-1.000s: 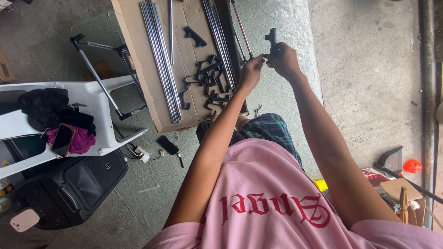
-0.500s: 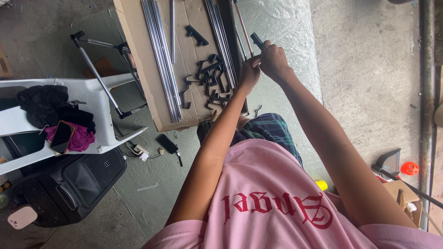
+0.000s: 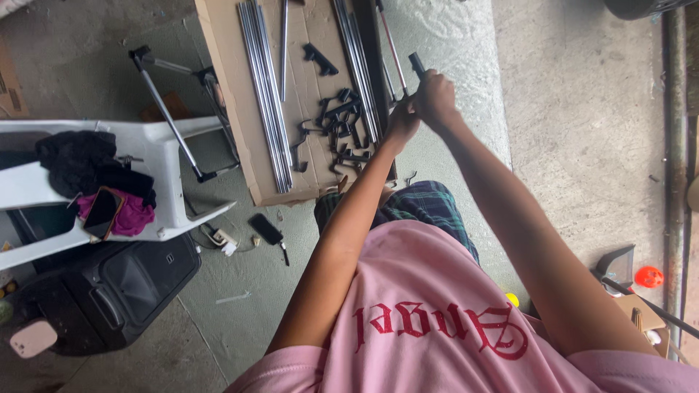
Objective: The person assembles a metal frame by connecting metal poles with black plastic connectors. They pick up poles and connectors from a cardboard box, insert the connectors into the poles, and assemble the structure on the floor.
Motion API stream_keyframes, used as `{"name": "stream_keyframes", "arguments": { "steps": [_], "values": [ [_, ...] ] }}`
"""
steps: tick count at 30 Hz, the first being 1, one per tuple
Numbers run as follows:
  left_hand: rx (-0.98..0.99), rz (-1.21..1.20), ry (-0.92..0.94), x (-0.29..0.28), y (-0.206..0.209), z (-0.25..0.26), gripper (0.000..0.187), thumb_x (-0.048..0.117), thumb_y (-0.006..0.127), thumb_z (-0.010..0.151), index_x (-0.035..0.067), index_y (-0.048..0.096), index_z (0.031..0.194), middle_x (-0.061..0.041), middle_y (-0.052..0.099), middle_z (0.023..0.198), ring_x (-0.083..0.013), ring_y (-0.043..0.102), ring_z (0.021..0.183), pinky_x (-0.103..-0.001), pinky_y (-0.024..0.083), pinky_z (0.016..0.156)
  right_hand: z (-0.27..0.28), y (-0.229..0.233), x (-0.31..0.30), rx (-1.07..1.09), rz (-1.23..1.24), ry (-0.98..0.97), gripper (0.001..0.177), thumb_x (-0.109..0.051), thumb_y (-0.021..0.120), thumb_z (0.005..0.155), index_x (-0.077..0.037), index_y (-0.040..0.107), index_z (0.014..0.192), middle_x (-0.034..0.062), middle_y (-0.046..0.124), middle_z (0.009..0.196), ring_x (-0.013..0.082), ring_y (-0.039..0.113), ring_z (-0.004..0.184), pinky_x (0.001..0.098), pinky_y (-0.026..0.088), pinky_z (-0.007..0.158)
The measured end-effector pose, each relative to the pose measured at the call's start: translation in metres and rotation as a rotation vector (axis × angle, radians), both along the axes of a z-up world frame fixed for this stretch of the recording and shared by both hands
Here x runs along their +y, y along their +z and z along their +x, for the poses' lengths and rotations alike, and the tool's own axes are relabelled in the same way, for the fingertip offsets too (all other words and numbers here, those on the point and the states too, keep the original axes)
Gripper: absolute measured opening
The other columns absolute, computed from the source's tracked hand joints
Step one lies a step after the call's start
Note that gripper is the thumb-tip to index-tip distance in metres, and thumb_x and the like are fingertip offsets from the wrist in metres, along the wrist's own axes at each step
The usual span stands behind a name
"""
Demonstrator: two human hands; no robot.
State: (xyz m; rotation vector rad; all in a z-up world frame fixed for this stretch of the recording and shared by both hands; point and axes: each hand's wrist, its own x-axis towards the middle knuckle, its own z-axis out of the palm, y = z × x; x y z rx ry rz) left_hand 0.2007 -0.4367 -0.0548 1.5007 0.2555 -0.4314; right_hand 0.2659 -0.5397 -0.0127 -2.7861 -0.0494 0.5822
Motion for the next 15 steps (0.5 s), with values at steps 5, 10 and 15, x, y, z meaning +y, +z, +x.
{"name": "stream_keyframes", "arguments": {
  "steps": [5,10,15],
  "values": [
    [0.115,-0.186,0.092,0.037,-0.085,-0.034,0.041,0.021,0.063,0.097,0.01,0.057,0.137,-0.011,0.069,0.126,-0.0239,0.066,0.115,-0.037,0.055,0.094,-0.004,0.031,-0.009,-0.096,0.027,-0.084,0.029,-0.015,0.068,0.099,0.006,0.059,0.116,0.032,0.068,0.093,0.0503,0.069,0.085,0.0568,0.055,0.072],
    [0.177,0.261,0.38,0.153,-0.134,-0.093,0.034,0.017,0.071,0.091,0.002,0.067,0.122,-0.014,0.076,0.118,-0.0239,0.072,0.109,-0.033,0.055,0.094,-0.023,0.027,0.021,-0.078,0.387,-0.051,0.017,-0.007,0.061,0.101,0.005,0.059,0.113,0.0205,0.073,0.093,0.0335,0.075,0.078,0.0432,0.059,0.064],
    [0.285,0.506,0.458,0.26,-0.15,-0.147,0.028,0.018,0.066,0.089,0.003,0.07,0.113,-0.014,0.078,0.108,-0.0279,0.074,0.104,-0.038,0.056,0.091,-0.057,-0.093,0.091,0.634,0.517,-0.239,0.021,-0.014,0.063,0.101,0.002,0.067,0.113,0.0147,0.075,0.083,0.0206,0.074,0.066,0.0311,0.061,0.054]
  ]
}}
